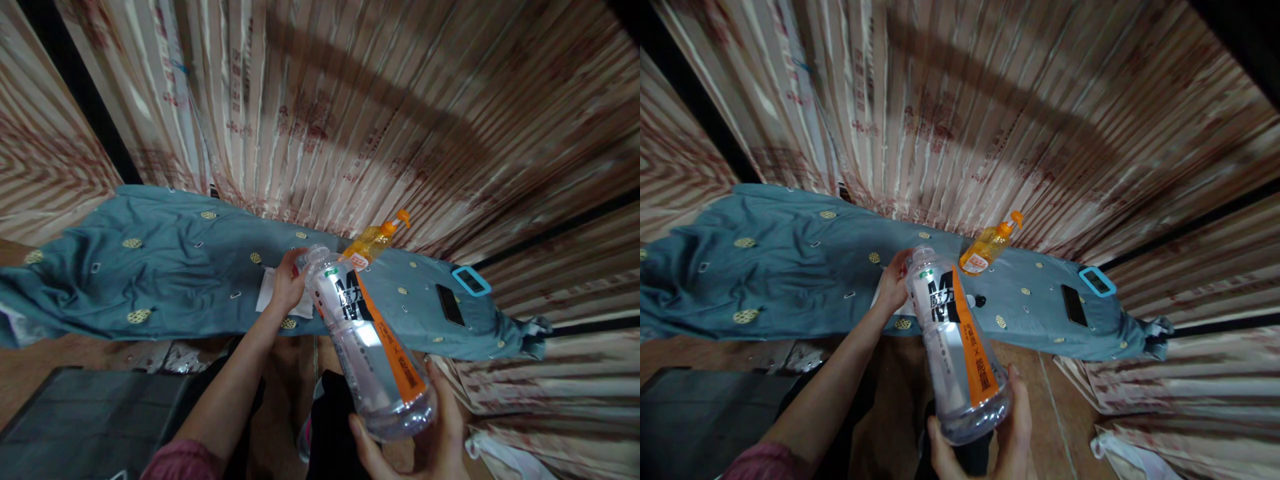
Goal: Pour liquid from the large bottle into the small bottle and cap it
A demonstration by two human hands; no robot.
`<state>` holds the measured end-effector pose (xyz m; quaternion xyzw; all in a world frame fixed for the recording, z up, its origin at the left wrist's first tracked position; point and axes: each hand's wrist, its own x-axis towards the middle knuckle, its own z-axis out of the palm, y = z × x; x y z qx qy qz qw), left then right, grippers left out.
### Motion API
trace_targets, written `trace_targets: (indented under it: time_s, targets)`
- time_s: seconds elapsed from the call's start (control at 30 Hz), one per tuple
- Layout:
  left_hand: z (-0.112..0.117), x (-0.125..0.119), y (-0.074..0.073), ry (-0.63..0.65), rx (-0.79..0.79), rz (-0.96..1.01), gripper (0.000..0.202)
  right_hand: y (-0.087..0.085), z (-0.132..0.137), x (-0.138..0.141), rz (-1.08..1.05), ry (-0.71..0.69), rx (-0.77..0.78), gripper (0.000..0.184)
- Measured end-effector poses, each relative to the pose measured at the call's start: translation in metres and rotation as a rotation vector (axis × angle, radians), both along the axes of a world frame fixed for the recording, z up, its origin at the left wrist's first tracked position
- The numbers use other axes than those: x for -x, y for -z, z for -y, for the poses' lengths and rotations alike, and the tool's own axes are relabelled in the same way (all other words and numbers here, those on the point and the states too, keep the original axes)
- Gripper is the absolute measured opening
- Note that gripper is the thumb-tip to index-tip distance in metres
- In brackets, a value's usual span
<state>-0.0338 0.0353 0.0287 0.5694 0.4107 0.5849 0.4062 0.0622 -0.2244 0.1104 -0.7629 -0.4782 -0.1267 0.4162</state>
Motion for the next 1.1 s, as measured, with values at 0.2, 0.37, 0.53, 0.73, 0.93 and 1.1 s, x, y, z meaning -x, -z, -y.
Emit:
trace_targets:
  time_s: [0.2, 0.37, 0.53, 0.73, 0.93, 1.1]
  targets:
    - [-0.001, 0.001, 0.003, 0.0, 0.005, -0.02, 0.033, 0.003, 0.001, 0.009, -0.004, 0.04, -0.009, 0.093]
    - [-0.002, 0.001, 0.001, 0.037, 0.022, 0.017, 0.038, 0.002, 0.002, 0.012, -0.027, 0.071, 0.028, 0.095]
    - [-0.003, 0.0, 0.002, 0.04, 0.016, 0.031, 0.04, -0.001, 0.003, 0.013, -0.102, 0.088, 0.068, 0.097]
    - [-0.006, -0.001, 0.006, 0.023, 0.017, 0.042, 0.04, 0.006, 0.004, 0.01, -0.113, 0.054, 0.051, 0.097]
    - [-0.007, -0.002, 0.008, 0.047, 0.012, 0.057, 0.044, 0.008, 0.005, 0.01, -0.14, 0.055, 0.073, 0.095]
    - [-0.007, -0.003, 0.012, 0.024, -0.001, 0.054, 0.042, 0.005, 0.006, 0.01, -0.118, 0.04, 0.071, 0.096]
